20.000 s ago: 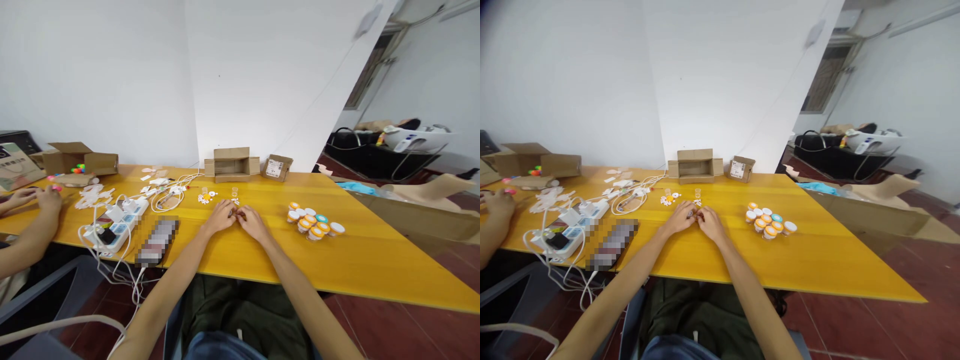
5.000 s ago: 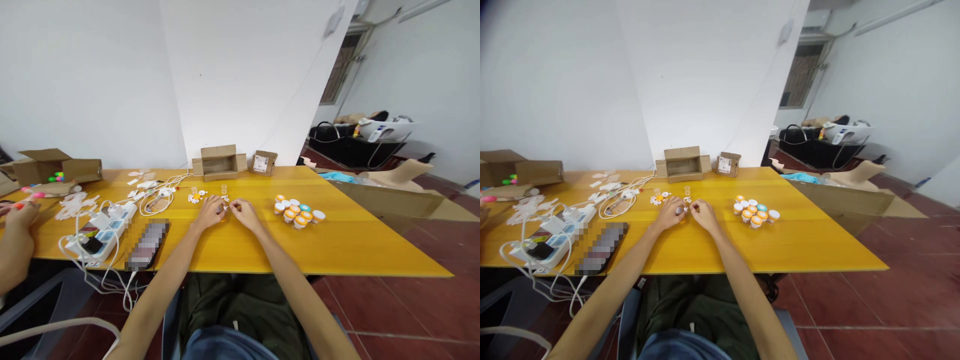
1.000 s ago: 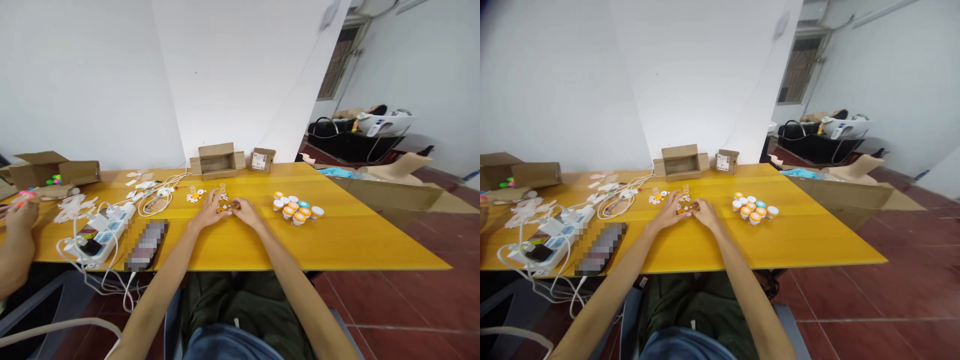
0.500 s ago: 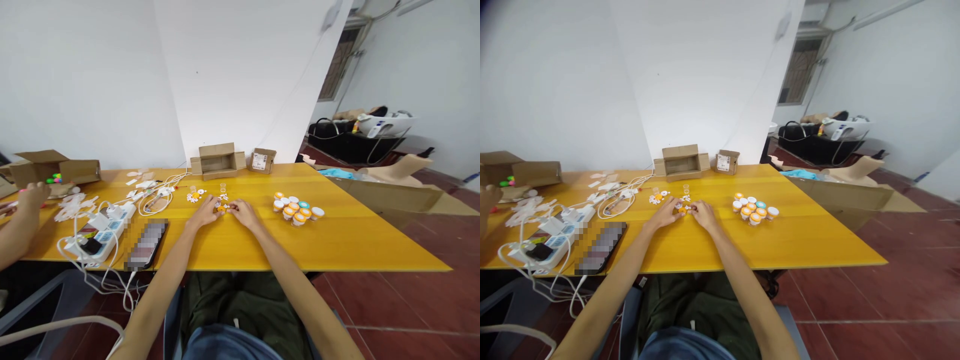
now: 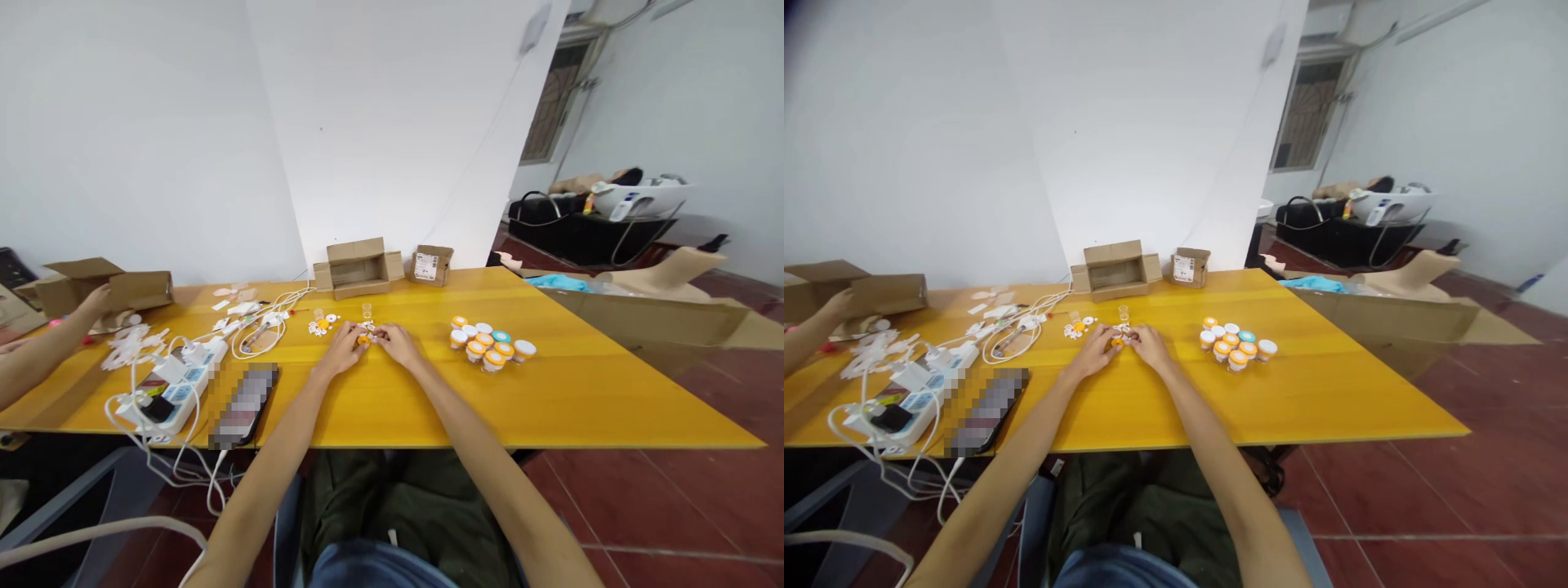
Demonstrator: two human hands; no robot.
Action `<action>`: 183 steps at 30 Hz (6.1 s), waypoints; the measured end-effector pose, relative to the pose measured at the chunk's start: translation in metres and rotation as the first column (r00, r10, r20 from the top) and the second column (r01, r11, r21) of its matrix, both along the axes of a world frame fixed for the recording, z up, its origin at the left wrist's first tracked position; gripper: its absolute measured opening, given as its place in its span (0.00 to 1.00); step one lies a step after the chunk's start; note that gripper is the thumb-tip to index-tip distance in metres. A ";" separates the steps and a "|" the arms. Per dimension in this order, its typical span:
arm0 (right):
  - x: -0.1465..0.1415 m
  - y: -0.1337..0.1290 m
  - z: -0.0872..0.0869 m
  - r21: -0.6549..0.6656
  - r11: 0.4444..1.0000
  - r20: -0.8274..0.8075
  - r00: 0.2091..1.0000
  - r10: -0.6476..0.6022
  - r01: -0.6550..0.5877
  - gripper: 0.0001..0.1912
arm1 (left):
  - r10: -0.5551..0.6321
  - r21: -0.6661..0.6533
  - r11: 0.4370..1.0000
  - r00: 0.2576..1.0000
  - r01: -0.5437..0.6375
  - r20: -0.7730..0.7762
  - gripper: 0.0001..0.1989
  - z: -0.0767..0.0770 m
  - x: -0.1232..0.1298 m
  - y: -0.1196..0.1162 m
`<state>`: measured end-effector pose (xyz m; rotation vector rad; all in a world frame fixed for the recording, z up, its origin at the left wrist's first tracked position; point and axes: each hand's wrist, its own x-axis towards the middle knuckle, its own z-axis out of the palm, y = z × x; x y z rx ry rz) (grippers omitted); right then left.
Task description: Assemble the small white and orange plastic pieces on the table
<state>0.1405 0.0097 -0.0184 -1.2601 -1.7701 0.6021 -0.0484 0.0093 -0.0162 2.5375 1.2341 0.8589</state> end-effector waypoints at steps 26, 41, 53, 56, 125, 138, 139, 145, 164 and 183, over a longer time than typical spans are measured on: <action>0.011 0.009 -0.011 -0.008 0.991 -0.458 0.880 -0.125 0.136 0.11 | 0.094 -0.090 0.990 0.981 -0.110 -0.168 0.23 0.002 0.030 0.006; 0.009 0.021 -0.007 -0.005 0.989 -0.298 0.944 -0.141 0.146 0.05 | 0.162 -0.048 0.985 0.981 -0.168 -0.111 0.20 0.002 0.040 0.040; 0.008 0.024 -0.005 -0.013 0.985 -0.288 0.943 -0.168 0.171 0.04 | 0.251 -0.039 0.967 0.966 -0.254 -0.057 0.16 0.010 0.044 0.047; 0.007 0.027 -0.009 0.006 0.985 -0.284 0.945 -0.161 0.170 0.04 | 0.290 -0.037 0.955 0.952 -0.295 -0.098 0.17 0.014 0.046 0.047; -0.012 -0.027 0.012 0.109 0.987 0.337 0.930 -0.148 0.118 0.09 | 0.353 -0.211 0.934 0.838 -0.288 0.416 0.20 0.011 0.020 0.060; -0.027 -0.062 0.011 0.171 0.980 0.662 0.724 -0.191 0.102 0.17 | 0.328 -0.124 0.944 0.901 -0.304 0.285 0.14 0.002 0.013 0.046; -0.027 -0.061 0.011 0.174 0.980 0.662 0.725 -0.192 0.101 0.17 | 0.324 -0.121 0.946 0.905 -0.302 0.275 0.14 0.001 0.014 0.045; -0.025 -0.053 0.012 0.165 0.981 0.649 0.738 -0.185 0.101 0.18 | 0.288 -0.118 0.956 0.932 -0.268 0.220 0.14 0.000 0.015 0.044; -0.027 -0.039 0.008 0.135 0.982 0.596 0.782 -0.184 0.128 0.22 | 0.305 -0.092 0.951 0.942 -0.294 0.141 0.17 -0.003 0.020 0.044; -0.018 -0.011 0.030 0.071 0.994 0.695 0.711 -0.107 0.080 0.23 | 0.236 -0.067 0.972 0.943 -0.227 0.234 0.13 -0.010 0.016 0.048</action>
